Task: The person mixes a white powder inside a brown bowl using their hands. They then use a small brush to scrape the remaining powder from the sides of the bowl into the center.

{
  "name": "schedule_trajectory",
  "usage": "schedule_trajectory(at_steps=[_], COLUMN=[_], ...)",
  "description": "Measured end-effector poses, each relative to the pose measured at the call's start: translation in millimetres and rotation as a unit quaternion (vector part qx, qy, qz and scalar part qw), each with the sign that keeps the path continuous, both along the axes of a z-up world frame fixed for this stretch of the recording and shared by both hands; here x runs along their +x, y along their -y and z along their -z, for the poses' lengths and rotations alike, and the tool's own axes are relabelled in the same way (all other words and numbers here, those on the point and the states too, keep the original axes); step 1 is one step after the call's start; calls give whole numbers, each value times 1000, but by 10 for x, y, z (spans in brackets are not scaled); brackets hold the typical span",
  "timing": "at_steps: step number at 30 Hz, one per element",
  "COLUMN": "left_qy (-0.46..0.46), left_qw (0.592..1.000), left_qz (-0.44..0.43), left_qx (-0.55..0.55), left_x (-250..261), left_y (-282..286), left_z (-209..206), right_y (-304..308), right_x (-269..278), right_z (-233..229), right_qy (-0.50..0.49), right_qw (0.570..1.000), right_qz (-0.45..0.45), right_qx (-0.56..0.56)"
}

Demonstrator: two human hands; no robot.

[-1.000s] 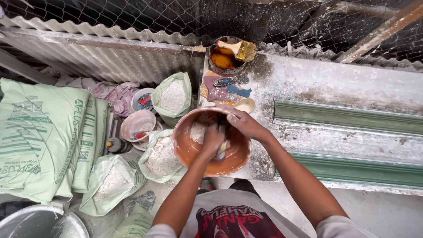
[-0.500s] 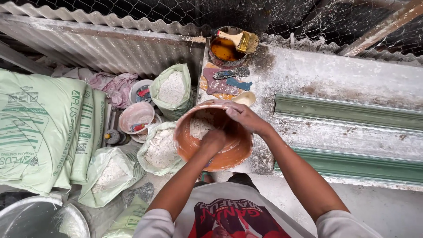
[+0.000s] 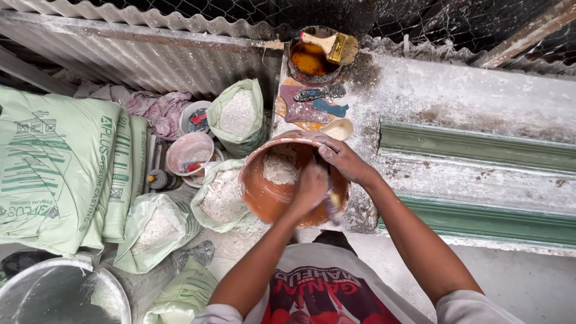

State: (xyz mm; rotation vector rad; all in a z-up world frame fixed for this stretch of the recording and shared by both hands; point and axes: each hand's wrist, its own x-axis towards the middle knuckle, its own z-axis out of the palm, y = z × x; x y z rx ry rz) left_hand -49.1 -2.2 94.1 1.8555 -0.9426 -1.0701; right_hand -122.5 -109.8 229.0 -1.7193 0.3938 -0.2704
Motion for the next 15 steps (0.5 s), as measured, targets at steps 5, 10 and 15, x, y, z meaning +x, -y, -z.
schedule_trajectory(at_steps=[5,10,15], left_qy=[6,-6,250], left_qw=[996,998,943], left_qz=[-79,-62,216], left_qx=[-35,-14,22], left_x=[-56,-28,383], left_y=[-30,-214,-402], left_z=[-229,37,546], right_y=[-67,-101,-9], right_x=[55,117,214], right_z=[-147,21,63], right_qy=[23,36,1], right_qw=[999,999,999], right_qz=[-20,-4,-8], right_qx=[-31,-35,-38])
